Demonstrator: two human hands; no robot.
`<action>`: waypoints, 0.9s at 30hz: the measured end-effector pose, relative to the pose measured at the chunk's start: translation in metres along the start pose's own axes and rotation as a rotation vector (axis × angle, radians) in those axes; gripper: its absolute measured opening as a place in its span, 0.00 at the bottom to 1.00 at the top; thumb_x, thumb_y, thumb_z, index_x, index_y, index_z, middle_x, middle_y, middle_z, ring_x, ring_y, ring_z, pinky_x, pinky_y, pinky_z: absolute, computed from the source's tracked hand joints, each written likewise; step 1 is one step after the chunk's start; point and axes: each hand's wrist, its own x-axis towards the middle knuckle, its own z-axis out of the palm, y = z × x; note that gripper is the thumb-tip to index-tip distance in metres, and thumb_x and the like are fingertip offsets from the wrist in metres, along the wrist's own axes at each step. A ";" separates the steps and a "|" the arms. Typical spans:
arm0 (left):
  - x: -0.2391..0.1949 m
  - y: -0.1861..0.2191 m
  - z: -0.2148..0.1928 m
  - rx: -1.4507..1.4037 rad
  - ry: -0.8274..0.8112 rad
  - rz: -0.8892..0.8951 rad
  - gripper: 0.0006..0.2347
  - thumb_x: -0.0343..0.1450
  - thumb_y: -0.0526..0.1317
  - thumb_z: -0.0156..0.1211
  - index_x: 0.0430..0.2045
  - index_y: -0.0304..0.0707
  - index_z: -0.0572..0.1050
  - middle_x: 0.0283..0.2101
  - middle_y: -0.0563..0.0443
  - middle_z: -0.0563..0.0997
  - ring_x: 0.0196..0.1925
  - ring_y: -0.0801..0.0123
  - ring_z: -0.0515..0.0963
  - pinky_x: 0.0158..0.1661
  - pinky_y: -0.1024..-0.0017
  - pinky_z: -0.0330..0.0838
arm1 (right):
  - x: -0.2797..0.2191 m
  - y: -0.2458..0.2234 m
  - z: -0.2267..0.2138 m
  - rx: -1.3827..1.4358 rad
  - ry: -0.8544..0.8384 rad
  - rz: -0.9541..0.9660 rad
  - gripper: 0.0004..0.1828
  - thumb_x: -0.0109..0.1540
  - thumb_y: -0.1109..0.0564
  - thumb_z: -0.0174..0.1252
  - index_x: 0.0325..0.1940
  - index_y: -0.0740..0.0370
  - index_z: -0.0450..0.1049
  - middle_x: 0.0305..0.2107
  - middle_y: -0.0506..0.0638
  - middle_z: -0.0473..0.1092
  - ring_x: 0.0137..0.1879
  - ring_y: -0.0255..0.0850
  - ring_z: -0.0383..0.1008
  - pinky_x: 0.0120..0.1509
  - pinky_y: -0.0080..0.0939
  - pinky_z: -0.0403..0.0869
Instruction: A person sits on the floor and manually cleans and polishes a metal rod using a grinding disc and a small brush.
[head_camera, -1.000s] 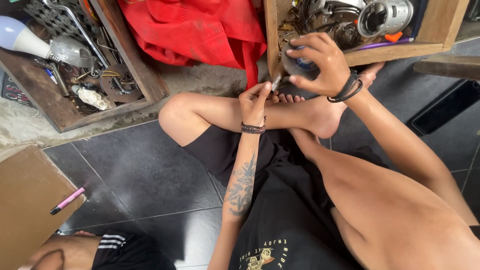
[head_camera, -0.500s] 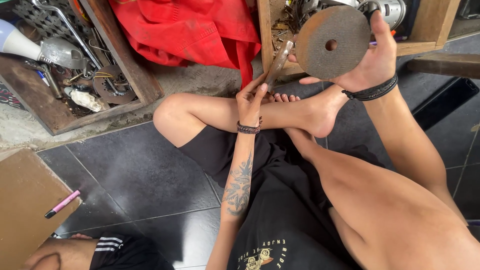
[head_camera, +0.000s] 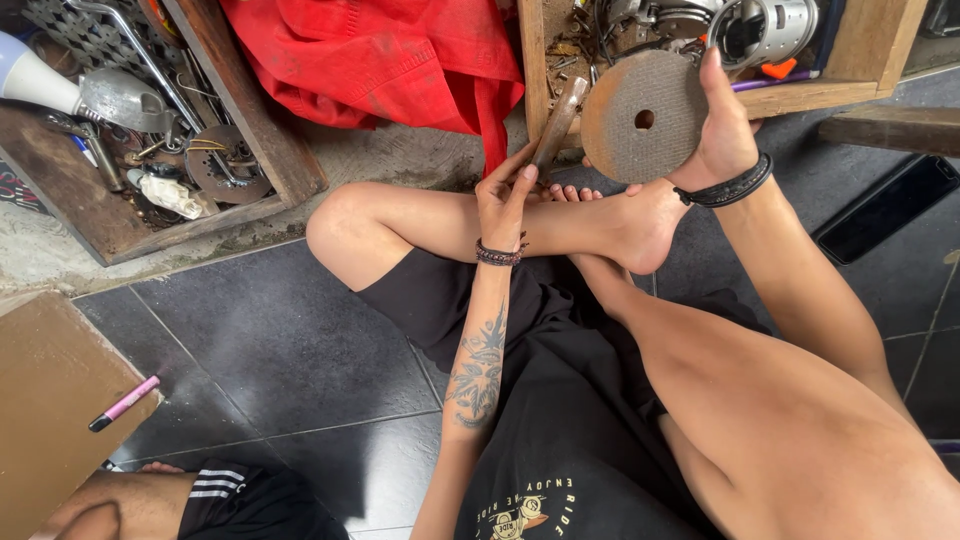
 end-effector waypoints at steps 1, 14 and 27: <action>0.000 0.000 0.000 0.012 -0.002 0.012 0.15 0.74 0.34 0.60 0.56 0.28 0.76 0.34 0.51 0.80 0.32 0.77 0.75 0.35 0.83 0.72 | 0.002 0.004 -0.002 -0.054 0.032 -0.022 0.32 0.65 0.32 0.48 0.65 0.50 0.67 0.62 0.50 0.69 0.69 0.43 0.70 0.77 0.54 0.67; 0.012 -0.053 -0.020 0.009 0.021 0.137 0.12 0.74 0.32 0.62 0.51 0.27 0.78 0.29 0.40 0.85 0.29 0.65 0.86 0.32 0.68 0.85 | 0.017 0.049 0.019 -1.439 -0.516 -1.421 0.29 0.73 0.41 0.40 0.67 0.59 0.74 0.60 0.67 0.72 0.63 0.64 0.72 0.64 0.61 0.72; 0.010 -0.039 -0.014 -0.338 0.102 -0.220 0.16 0.73 0.33 0.59 0.53 0.21 0.75 0.33 0.43 0.82 0.28 0.71 0.79 0.32 0.77 0.80 | 0.001 0.052 0.036 -1.466 -0.458 -1.005 0.30 0.61 0.45 0.60 0.61 0.66 0.72 0.53 0.62 0.67 0.74 0.63 0.59 0.79 0.75 0.51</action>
